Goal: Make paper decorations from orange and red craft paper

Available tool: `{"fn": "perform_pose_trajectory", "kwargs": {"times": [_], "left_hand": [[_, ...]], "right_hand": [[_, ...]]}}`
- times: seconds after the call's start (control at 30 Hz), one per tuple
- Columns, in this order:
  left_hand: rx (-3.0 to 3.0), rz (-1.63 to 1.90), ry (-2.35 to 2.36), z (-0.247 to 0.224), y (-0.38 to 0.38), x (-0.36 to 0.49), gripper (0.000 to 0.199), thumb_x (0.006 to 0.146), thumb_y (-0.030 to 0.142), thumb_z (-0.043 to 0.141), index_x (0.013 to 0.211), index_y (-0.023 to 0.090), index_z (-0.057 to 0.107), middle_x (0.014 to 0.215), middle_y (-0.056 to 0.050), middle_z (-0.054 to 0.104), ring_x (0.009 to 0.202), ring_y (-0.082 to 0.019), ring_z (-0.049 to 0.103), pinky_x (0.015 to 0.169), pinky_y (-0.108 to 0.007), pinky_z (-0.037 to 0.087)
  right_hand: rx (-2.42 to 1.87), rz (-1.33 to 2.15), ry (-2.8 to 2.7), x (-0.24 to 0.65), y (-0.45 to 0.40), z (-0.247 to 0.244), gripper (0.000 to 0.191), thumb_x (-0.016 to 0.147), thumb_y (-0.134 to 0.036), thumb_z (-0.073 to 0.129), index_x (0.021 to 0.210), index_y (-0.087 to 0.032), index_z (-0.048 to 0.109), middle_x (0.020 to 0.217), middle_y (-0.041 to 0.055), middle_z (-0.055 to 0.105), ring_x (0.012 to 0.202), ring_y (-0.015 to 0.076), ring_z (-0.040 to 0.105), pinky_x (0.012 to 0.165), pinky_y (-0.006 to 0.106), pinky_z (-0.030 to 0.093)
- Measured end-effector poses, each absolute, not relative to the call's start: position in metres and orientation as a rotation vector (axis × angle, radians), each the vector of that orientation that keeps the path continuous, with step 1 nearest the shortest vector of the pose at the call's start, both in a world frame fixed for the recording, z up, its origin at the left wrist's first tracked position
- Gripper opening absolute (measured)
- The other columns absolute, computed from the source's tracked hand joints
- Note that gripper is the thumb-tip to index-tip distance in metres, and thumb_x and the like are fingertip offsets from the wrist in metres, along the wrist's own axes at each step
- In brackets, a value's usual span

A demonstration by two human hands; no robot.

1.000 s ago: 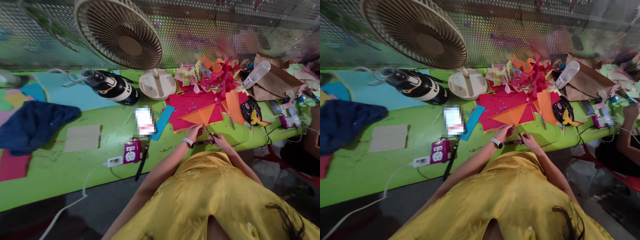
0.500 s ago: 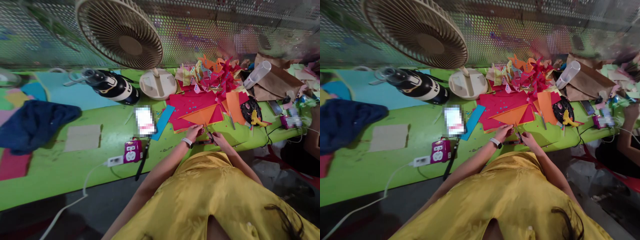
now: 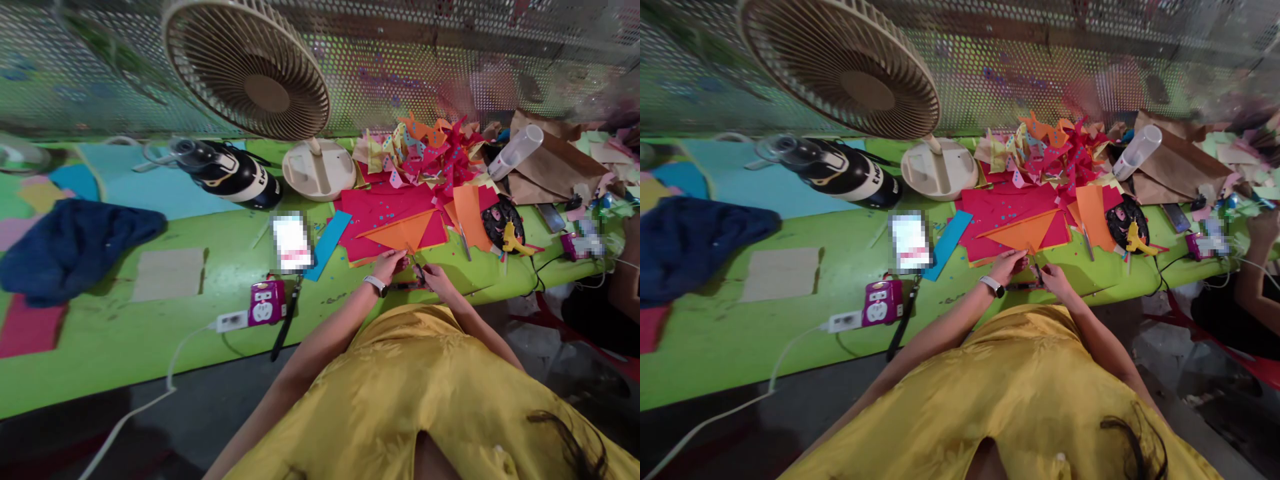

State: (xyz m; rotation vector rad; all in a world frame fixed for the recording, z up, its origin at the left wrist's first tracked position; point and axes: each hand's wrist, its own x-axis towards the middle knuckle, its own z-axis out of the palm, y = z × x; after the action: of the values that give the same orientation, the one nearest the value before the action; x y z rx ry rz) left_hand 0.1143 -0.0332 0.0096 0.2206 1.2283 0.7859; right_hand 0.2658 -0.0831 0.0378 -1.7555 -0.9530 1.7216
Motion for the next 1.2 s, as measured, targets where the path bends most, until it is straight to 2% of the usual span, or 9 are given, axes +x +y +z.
{"fn": "perform_pose_trajectory", "kwargs": {"times": [0.33, 0.5, 0.67, 0.77, 0.87, 1.0, 1.2], "left_hand": [[0.240, 0.822, 1.171, 0.013, -0.037, 0.111, 0.028, 0.062, 0.028, 0.086, 0.067, 0.016, 0.062, 0.056, 0.003, 0.062, 0.048, -0.008, 0.057, 0.052, -0.020, 0.046], [0.231, 0.832, 1.175, 0.013, -0.038, 0.111, 0.031, 0.058, 0.029, 0.088, 0.066, 0.016, 0.061, 0.056, 0.003, 0.063, 0.048, -0.007, 0.056, 0.051, -0.019, 0.045], [0.205, 0.819, 1.215, 0.015, -0.035, 0.111, 0.030, 0.061, 0.030, 0.086, 0.067, 0.015, 0.061, 0.056, 0.001, 0.064, 0.047, -0.008, 0.058, 0.048, -0.019, 0.044], [0.177, 0.845, 1.267, 0.016, -0.033, 0.109, 0.032, 0.069, 0.038, 0.082, 0.068, 0.017, 0.058, 0.053, 0.002, 0.062, 0.042, -0.007, 0.054, 0.043, -0.018, 0.040], [0.167, 0.867, 1.302, 0.016, -0.033, 0.109, 0.032, 0.073, 0.038, 0.079, 0.064, 0.017, 0.056, 0.050, 0.003, 0.058, 0.040, -0.005, 0.050, 0.042, -0.017, 0.038], [0.190, 0.850, 1.313, 0.016, -0.035, 0.111, 0.032, 0.071, 0.035, 0.082, 0.062, 0.016, 0.056, 0.049, 0.003, 0.058, 0.041, -0.005, 0.051, 0.042, -0.016, 0.038], [0.220, 0.841, 1.312, 0.016, -0.038, 0.110, 0.035, 0.067, 0.035, 0.084, 0.063, 0.016, 0.055, 0.051, 0.002, 0.059, 0.041, -0.006, 0.050, 0.043, -0.017, 0.038]], "right_hand": [[-1.725, 1.701, -0.936, 0.260, -0.075, 0.039, 0.057, 0.065, -0.073, 0.069, 0.066, -0.020, 0.050, 0.052, -0.0032, 0.057, 0.037, 0.0044, 0.037, 0.036, 0.020, 0.026], [-1.724, 1.684, -0.926, 0.256, -0.076, 0.039, 0.056, 0.064, -0.073, 0.069, 0.067, -0.020, 0.049, 0.050, -0.0045, 0.056, 0.037, 0.0040, 0.036, 0.037, 0.020, 0.026], [-1.721, 1.707, -0.904, 0.258, -0.078, 0.036, 0.058, 0.062, -0.073, 0.070, 0.065, -0.021, 0.047, 0.048, -0.0050, 0.054, 0.035, 0.0038, 0.034, 0.035, 0.021, 0.023], [-1.728, 1.720, -0.898, 0.263, -0.080, 0.039, 0.057, 0.062, -0.072, 0.072, 0.064, -0.021, 0.047, 0.046, -0.0054, 0.053, 0.033, 0.0034, 0.033, 0.034, 0.021, 0.023], [-1.734, 1.739, -0.893, 0.267, -0.081, 0.042, 0.056, 0.062, -0.071, 0.072, 0.064, -0.020, 0.048, 0.049, -0.0045, 0.055, 0.034, 0.0034, 0.033, 0.034, 0.021, 0.023], [-1.721, 1.749, -0.907, 0.268, -0.080, 0.042, 0.055, 0.066, -0.071, 0.070, 0.065, -0.020, 0.049, 0.051, -0.0037, 0.056, 0.035, 0.0042, 0.037, 0.035, 0.020, 0.025], [-1.706, 1.707, -0.936, 0.264, -0.075, 0.039, 0.056, 0.066, -0.072, 0.068, 0.064, -0.018, 0.052, 0.051, -0.0033, 0.056, 0.036, 0.0037, 0.035, 0.036, 0.020, 0.025]]}}
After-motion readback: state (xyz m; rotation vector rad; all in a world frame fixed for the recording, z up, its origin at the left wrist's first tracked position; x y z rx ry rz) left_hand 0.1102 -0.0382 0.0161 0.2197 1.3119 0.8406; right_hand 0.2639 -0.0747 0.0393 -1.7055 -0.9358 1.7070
